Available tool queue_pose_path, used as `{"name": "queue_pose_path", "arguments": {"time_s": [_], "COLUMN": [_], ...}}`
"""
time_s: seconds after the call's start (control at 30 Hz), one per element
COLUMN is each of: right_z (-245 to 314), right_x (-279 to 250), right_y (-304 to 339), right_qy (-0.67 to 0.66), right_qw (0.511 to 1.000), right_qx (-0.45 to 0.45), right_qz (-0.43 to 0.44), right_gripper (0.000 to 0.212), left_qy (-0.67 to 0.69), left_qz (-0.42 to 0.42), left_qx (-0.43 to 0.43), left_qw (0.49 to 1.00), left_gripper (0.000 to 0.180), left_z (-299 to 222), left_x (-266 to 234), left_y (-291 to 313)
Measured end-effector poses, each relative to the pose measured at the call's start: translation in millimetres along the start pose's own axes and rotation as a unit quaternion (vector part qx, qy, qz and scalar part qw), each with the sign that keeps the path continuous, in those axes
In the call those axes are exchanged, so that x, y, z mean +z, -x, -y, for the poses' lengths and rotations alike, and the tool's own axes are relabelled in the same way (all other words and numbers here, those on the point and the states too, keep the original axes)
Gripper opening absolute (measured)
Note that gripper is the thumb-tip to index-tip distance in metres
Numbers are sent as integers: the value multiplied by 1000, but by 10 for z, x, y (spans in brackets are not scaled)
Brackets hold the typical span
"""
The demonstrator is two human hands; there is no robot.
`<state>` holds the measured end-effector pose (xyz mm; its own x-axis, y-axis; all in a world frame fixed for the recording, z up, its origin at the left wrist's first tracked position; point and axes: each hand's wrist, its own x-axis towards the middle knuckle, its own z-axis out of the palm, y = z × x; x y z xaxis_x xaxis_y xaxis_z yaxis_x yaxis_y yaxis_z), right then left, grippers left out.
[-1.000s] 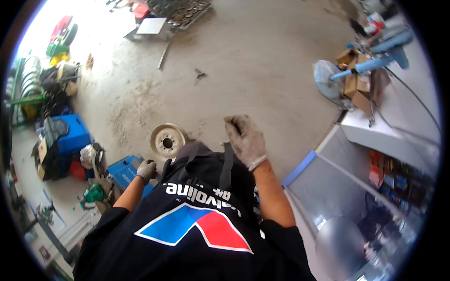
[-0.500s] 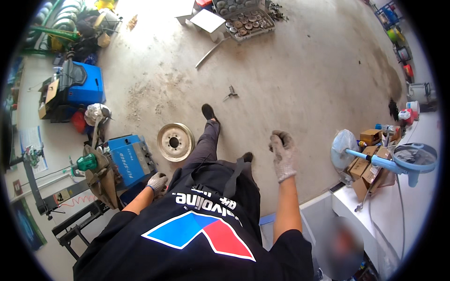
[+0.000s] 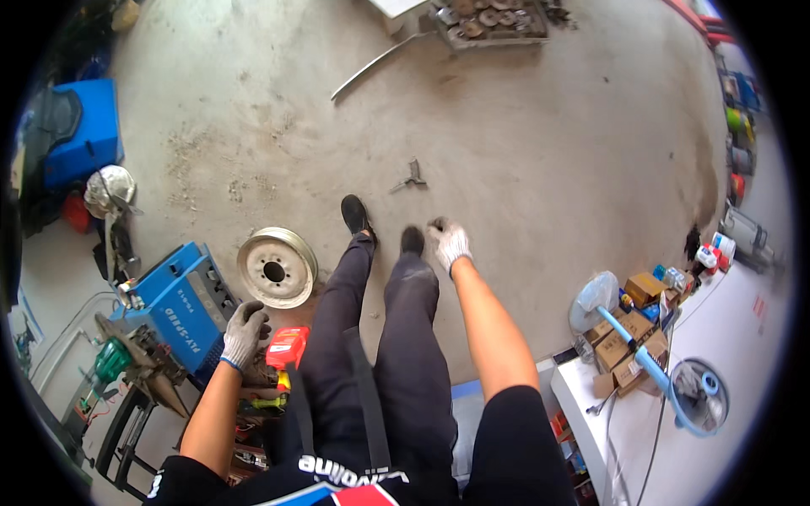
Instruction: The person organizes tools in a blue tray, then moves around the garage handling a brake disc, a spray can, and various hand tools. They place items on shelves and a red tool cart while walking through the workspace.
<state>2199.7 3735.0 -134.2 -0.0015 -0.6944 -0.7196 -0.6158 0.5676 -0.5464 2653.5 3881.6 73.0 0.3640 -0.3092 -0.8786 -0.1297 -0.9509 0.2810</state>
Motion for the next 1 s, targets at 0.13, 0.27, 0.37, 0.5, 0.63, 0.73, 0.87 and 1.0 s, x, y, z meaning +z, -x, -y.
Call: {"name": "queue_pose_path", "arguments": {"time_s": [0.13,0.27,0.37,0.5,0.63,0.73,0.87,1.0], "right_z": [-357,-518,-654,-852,-1128,-974,-76,1423], "right_x": [716,1349,1633,1694,1374,1422,708,847], "right_y": [-1639,-2774,-3327,-3677,-3408,-2920,-1957,-998], "right_qy": [155,239,326,303,46,-257,-436,-359], "right_qw": [985,952,919,933,991,953,865,910], "right_qx": [63,157,199,190,110,159,204,158], "right_qz": [-32,-111,-94,-28,-65,-26,142,136], "right_gripper": [38,50,55,57,53,47,25,17], "left_qy": [-109,-220,-340,-448,-443,-368,8,43], "left_qz": [18,-31,-158,-195,16,89,122,126], "left_qx": [85,277,384,327,320,385,193,132], "left_qw": [990,935,844,809,838,842,974,982], "left_gripper": [37,41,47,46,29,27,35,35], "left_z": [-49,-994,-2064,-3034,-3112,-2218,-1905,-1317], "left_x": [679,1699,2267,2511,2748,2559,2356,1008], "left_y": [-1518,-3798,-5257,-6498,-6364,-5666,-3607,-1604]}}
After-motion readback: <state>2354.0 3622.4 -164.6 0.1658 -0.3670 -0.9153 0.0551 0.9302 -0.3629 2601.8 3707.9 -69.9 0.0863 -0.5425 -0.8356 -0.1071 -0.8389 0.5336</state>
